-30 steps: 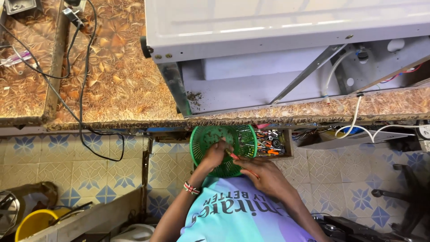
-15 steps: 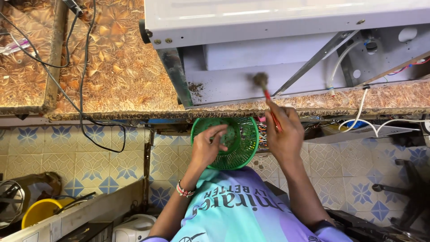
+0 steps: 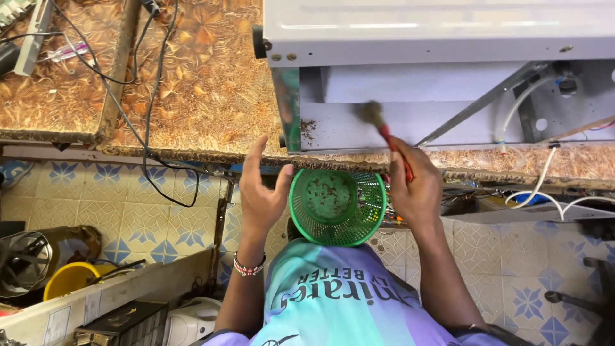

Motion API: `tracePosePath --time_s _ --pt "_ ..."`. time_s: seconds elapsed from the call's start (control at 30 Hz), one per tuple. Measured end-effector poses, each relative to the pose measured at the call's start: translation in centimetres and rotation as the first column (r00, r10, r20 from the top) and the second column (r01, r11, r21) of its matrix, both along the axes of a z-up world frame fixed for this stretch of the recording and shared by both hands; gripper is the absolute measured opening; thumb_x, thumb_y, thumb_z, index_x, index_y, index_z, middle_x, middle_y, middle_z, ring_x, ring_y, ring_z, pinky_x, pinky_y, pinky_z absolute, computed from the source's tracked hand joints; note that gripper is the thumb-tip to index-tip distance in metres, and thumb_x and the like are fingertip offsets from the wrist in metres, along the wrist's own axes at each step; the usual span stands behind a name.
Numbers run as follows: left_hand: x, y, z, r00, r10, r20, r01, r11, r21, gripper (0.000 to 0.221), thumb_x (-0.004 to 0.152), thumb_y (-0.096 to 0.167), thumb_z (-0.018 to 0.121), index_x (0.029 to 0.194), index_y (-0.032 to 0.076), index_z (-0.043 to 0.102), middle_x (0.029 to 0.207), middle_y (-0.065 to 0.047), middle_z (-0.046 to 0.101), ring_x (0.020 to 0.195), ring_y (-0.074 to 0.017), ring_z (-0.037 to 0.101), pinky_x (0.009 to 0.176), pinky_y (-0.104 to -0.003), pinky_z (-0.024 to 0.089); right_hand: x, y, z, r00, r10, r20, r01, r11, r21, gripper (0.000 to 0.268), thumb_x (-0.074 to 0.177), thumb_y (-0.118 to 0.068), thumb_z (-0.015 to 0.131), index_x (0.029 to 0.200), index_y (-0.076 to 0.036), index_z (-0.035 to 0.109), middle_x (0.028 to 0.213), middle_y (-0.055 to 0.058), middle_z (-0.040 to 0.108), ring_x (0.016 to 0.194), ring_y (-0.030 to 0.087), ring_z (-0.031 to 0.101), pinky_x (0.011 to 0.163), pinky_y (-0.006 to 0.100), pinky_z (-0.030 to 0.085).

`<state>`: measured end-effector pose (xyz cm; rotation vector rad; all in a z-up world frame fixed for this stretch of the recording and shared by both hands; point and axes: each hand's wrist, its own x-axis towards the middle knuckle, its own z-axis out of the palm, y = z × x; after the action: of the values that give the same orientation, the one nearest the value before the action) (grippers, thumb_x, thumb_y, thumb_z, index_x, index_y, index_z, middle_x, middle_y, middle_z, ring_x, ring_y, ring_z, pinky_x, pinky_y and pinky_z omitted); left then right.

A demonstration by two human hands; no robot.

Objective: Cleaning the interior of a microwave casing using a brush to sweep debris into a basket.

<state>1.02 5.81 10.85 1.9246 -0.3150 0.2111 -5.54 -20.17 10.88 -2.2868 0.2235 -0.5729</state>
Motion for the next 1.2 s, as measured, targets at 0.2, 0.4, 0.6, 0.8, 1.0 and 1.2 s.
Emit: tracePosePath --time_s 0.2,0.4,0.6,0.8,1.0,1.2 --pt "2.9 -0.8 -1.6 0.962 -0.221 -0.157 0.211 0.974 -0.081 0.103 0.085 0.050 0.078 0.158 0.003 0.023 0.154 -0.033 0.033 0.143 -0.0567 0.031 0.118 -0.075 0.016 4.8 -0.4 -3.6 0.995 -0.069 -0.068 0.038 0.926 -0.375 0.035 0.104 -0.021 0.059 0.135 -0.006 0.068 0.094 0.019 0.065 0.074 0.049 0.067 0.056 0.058 0.052" --pt "4.7 -1.1 -3.8 0.970 -0.200 -0.137 0.183 0.975 -0.127 0.095 0.086 0.050 0.080 0.153 0.000 0.034 0.145 -0.027 0.041 0.143 -0.0481 0.038 0.119 -0.067 0.021 8.5 0.6 -1.8 0.959 0.264 -0.102 -0.280 0.936 -0.212 0.036 0.104 -0.018 0.056 0.137 -0.011 0.068 0.089 0.014 0.064 0.071 0.044 0.068 0.059 0.053 0.053" --pt "5.0 -0.4 -3.6 0.947 -0.288 -0.142 0.272 0.955 -0.120 0.094 0.087 0.044 0.081 0.155 0.003 0.032 0.151 -0.026 0.036 0.148 -0.0460 0.029 0.122 -0.063 0.019 4.6 -0.7 1.3 0.923 0.383 -0.035 -0.377 0.919 0.120 0.030 0.102 -0.010 0.058 0.128 -0.005 0.073 0.082 0.023 0.065 0.068 0.038 0.064 0.063 0.047 0.049" --pt "5.4 0.3 -3.5 0.917 -0.358 -0.174 0.336 0.931 -0.145 0.099 0.084 0.044 0.083 0.157 0.002 0.031 0.156 -0.027 0.033 0.150 -0.0464 0.024 0.123 -0.061 0.018 3.8 -1.0 -1.5 0.995 0.090 -0.051 -0.101 0.959 -0.265 0.032 0.105 -0.007 0.055 0.132 0.002 0.070 0.086 0.021 0.067 0.068 0.035 0.067 0.060 0.044 0.053" --pt "5.4 0.6 -4.2 0.916 -0.357 -0.184 0.338 0.932 -0.128 0.096 0.087 0.042 0.081 0.158 0.004 0.029 0.157 -0.025 0.032 0.150 -0.0444 0.027 0.123 -0.060 0.019 3.6 -1.5 -3.4 0.958 0.284 -0.032 -0.286 0.954 -0.089 0.029 0.102 -0.013 0.059 0.128 -0.005 0.072 0.092 0.022 0.070 0.080 0.046 0.069 0.065 0.051 0.054" --pt "5.2 0.5 -3.5 0.918 -0.354 -0.177 0.338 0.934 -0.114 0.098 0.087 0.045 0.080 0.158 0.001 0.029 0.157 -0.029 0.032 0.149 -0.0469 0.028 0.122 -0.062 0.018 0.9 -0.9 -0.9 0.996 0.069 -0.055 -0.076 0.987 -0.140 0.031 0.105 -0.005 0.054 0.129 0.003 0.071 0.093 0.025 0.072 0.070 0.033 0.068 0.062 0.041 0.052"
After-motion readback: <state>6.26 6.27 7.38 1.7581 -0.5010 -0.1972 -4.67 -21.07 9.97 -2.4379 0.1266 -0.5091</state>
